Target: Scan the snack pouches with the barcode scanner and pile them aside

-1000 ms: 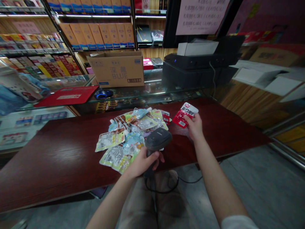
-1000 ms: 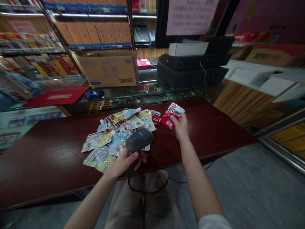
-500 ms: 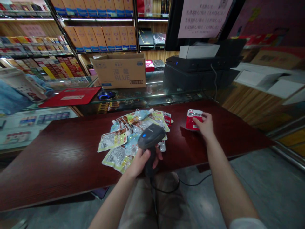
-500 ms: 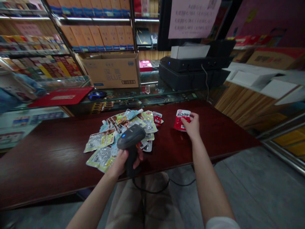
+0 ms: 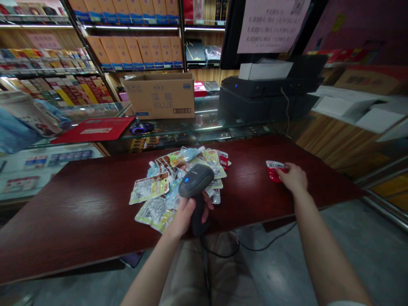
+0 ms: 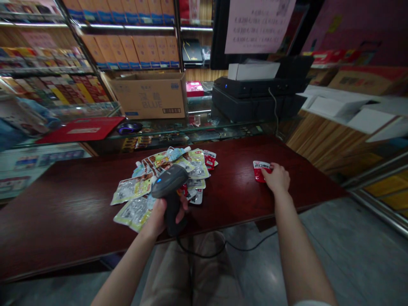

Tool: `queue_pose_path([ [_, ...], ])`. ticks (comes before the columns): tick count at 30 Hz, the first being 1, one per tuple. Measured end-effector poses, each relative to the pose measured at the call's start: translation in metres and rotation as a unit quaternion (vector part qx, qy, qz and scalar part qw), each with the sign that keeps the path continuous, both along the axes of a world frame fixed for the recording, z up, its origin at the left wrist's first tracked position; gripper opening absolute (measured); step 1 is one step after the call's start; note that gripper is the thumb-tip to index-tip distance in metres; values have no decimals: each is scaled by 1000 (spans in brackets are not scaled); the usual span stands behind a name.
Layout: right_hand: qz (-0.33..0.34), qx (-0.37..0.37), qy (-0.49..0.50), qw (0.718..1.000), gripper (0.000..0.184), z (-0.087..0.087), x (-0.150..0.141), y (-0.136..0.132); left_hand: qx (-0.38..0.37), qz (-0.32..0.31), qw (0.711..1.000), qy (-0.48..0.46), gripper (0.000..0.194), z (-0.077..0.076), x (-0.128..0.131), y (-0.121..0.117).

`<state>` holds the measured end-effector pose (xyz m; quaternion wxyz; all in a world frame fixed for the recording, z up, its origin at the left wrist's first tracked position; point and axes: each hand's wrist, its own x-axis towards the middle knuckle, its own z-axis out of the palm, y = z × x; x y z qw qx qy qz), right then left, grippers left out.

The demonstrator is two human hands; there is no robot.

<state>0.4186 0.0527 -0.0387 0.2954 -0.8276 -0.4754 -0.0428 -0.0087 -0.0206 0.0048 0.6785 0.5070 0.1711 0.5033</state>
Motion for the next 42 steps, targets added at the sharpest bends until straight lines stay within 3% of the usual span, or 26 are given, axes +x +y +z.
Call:
queue_pose_path([
  [4, -52, 26, 21, 998, 48, 14, -20, -4, 7, 15, 1000, -21, 56, 1, 0, 1],
  [7, 39, 112, 75, 990, 41, 26, -54, 0, 8, 13, 1000, -23, 56, 1, -1, 1],
  [10, 184, 131, 239, 944, 34, 33, -104, 17, 5, 20, 999, -27, 57, 0, -2, 2],
  [12, 256, 81, 348, 898, 34, 36, -139, 34, 2, 25, 999, -29, 58, -2, -2, 2],
  [14, 279, 25, 422, 862, 31, 37, -170, 51, -4, 31, 999, -25, 57, -2, -2, 2],
  [16, 286, 6, 455, 843, 30, 37, -192, 67, -11, 38, 999, -17, 58, -2, -2, 2],
  [20, 292, 17, 496, 818, 33, 34, -209, 84, -14, 39, 999, 8, 60, -1, -2, 2],
  [25, 327, -8, 548, 770, 34, 31, -207, 84, -24, 30, 999, 16, 57, 0, -3, 0],
  [30, 323, -21, 526, 786, 34, 38, -198, 74, -11, 28, 1000, -8, 54, 2, -2, 1],
  [36, 331, 52, 500, 798, 42, 43, -186, 63, -22, 41, 999, 28, 53, 0, -3, 1],
  [42, 325, 118, 389, 854, 35, 46, -172, 61, -6, 32, 999, 22, 55, -2, -2, 1],
])
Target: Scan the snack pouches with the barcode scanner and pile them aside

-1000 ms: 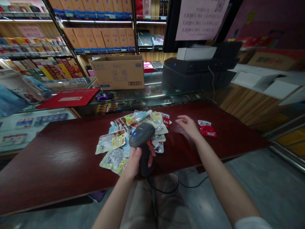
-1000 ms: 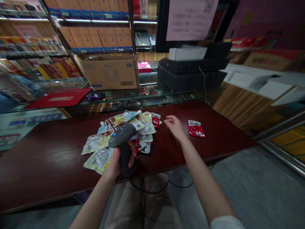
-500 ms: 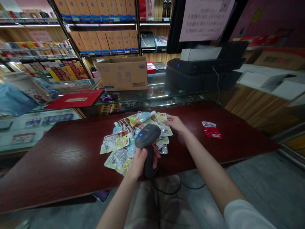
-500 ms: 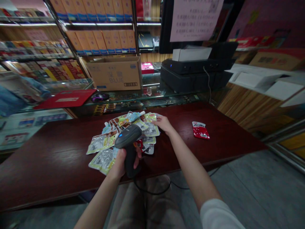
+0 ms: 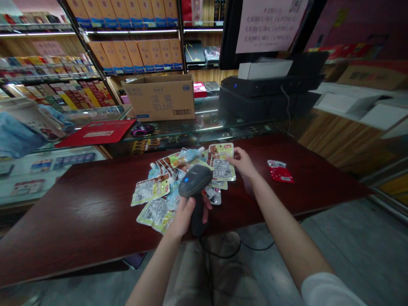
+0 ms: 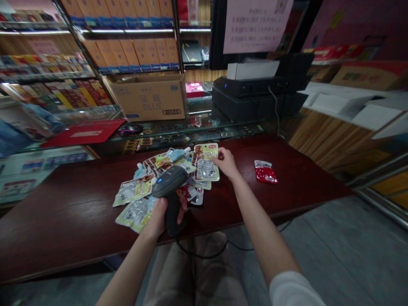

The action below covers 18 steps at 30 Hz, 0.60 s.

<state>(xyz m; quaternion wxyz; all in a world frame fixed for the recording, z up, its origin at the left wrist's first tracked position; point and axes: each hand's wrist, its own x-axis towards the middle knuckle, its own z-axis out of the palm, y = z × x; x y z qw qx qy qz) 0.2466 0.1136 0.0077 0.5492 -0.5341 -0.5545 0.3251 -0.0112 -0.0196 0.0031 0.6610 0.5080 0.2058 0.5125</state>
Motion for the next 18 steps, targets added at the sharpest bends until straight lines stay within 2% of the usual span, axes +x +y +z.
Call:
queue_pose_path([
  [4, 17, 19, 77, 997, 42, 4, 12, -6, -4, -13, 1000, -4, 58, 2, 1, 0],
  [6, -5, 35, 106, 994, 48, 6, 21, -11, -6, -12, 1000, 0, 59, 2, 1, 0],
  [10, -83, 92, 110, 986, 53, 2, 41, -23, -1, -39, 999, 9, 58, 1, -1, 0],
  [13, -133, 97, 95, 982, 59, -5, 52, -28, -2, -70, 997, 21, 58, 2, -2, -1],
  [18, -144, 93, 101, 980, 56, -11, 54, -31, -6, -91, 993, 79, 58, 7, -1, -4],
])
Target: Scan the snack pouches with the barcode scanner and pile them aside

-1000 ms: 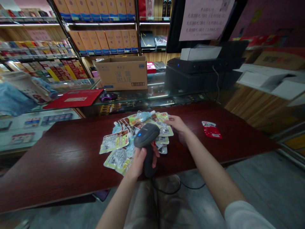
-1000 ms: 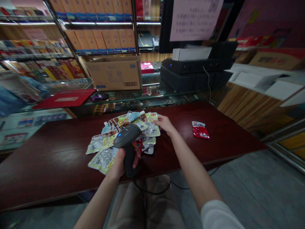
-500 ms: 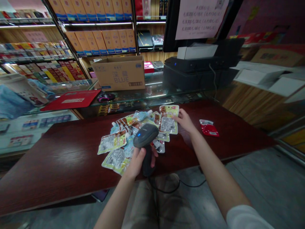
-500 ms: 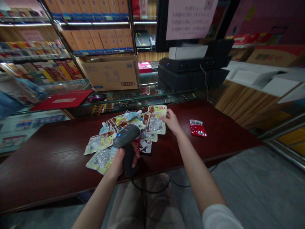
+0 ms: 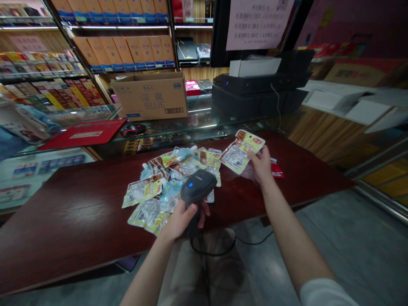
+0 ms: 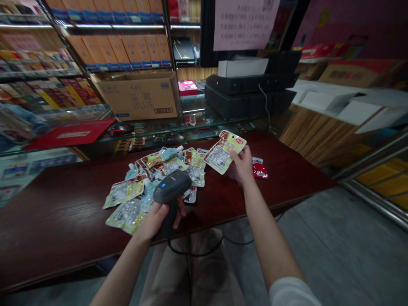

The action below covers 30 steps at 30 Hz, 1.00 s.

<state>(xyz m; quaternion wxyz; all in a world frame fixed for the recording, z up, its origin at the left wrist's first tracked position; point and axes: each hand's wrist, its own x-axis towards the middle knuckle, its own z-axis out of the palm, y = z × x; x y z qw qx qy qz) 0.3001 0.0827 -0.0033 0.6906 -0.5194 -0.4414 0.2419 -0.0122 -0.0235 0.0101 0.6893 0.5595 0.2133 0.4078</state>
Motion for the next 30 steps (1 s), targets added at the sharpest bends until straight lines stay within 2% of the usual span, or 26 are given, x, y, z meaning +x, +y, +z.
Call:
queue_pose_path([
  [4, 16, 19, 22, 999, 52, -1, -2, 0, 5, -1, 999, 44, 60, 0, 1, 1],
  [10, 24, 11, -3, 1000, 47, -1, -3, -2, 30, -13, 997, 65, 63, -3, 1, 2],
  [15, 18, 10, -1, 1000, 48, 3, -5, -3, 5, -11, 1000, 29, 60, -5, 0, 2],
  [21, -5, 30, 21, 999, 46, 0, -3, 1, 4, 9, 1000, 11, 61, 2, 2, 4],
  [24, -43, 23, 15, 999, 46, -4, 14, 6, -2, 22, 1000, 1, 64, 5, 4, 8],
  [26, -78, 1, -24, 997, 47, -6, 35, 9, 3, 38, 999, 3, 66, 7, 2, 12],
  [30, -148, -106, -117, 976, 43, -12, 84, 8, 38, 53, 998, 10, 68, 20, -3, 25],
])
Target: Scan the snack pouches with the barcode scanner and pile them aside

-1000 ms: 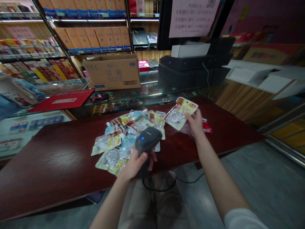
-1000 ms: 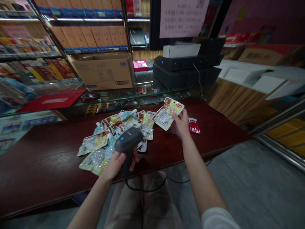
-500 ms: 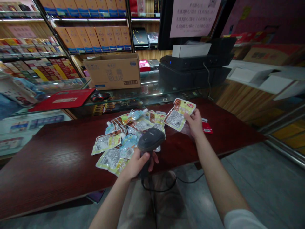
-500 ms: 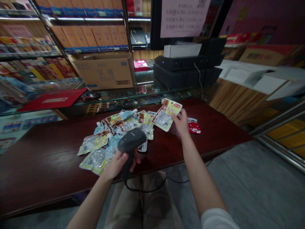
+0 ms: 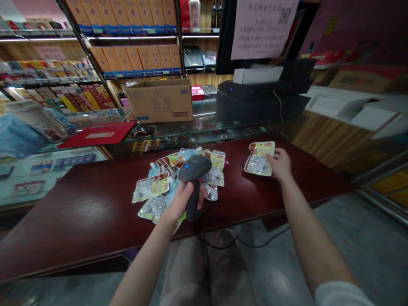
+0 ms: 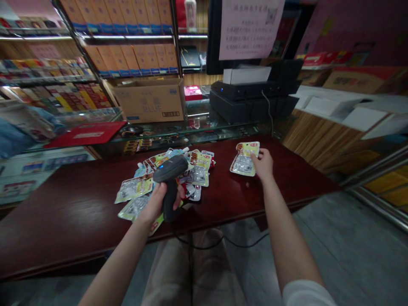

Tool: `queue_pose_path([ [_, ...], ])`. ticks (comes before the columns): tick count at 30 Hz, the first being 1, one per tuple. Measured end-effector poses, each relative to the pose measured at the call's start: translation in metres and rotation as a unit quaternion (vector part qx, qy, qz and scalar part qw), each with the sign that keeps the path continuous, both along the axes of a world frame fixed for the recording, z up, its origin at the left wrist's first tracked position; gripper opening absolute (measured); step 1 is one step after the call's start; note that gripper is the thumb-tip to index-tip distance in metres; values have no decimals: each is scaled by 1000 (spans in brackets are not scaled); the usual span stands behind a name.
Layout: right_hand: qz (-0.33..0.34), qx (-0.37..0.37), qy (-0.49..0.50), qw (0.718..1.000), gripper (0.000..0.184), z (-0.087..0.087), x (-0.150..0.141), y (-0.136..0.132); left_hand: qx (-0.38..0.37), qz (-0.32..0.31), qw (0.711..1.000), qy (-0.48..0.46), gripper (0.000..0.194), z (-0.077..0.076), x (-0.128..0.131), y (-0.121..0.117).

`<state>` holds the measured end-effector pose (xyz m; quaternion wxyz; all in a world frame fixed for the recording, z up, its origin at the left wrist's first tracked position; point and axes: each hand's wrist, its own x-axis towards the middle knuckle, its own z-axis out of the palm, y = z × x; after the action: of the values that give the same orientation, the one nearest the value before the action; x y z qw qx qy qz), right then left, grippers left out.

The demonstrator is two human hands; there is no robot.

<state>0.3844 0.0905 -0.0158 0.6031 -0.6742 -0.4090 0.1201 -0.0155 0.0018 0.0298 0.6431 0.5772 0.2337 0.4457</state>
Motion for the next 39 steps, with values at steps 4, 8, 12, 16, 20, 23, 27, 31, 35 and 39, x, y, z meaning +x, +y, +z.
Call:
queue_pose_path([
  [4, -61, -105, -94, 988, 26, -7, 31, -7, 20, -17, 1000, 2, 72, 21, 0, 19],
  [8, -90, -165, -168, 968, 21, -10, 35, -13, 6, -38, 999, 15, 79, 33, 6, 38],
  [12, -107, -212, -219, 946, 37, -6, 27, -22, -4, -42, 999, -3, 76, 25, 9, 48],
  [16, -124, -163, -260, 944, 40, 0, -3, -27, -13, -27, 999, -28, 73, 17, 8, 48],
  [20, 93, -134, -203, 966, 21, 2, -77, -17, -15, -24, 999, -33, 74, 19, 8, 45],
  [23, 180, -189, -172, 950, 19, 1, -134, -4, -22, -25, 999, -34, 76, 21, 6, 42],
  [27, 163, -235, -156, 945, 26, -2, -165, 10, -13, -3, 999, -31, 76, 22, 3, 42],
  [31, 183, -203, -65, 960, 26, -7, -158, 13, 12, 21, 1000, -7, 76, 27, 2, 47],
  [35, 270, -124, 116, 948, 30, -5, -144, 8, 23, 6, 999, 23, 75, 37, 1, 53],
  [39, 266, -34, 199, 943, 42, 0, -126, -3, 17, -7, 1000, 25, 73, 37, -6, 49],
])
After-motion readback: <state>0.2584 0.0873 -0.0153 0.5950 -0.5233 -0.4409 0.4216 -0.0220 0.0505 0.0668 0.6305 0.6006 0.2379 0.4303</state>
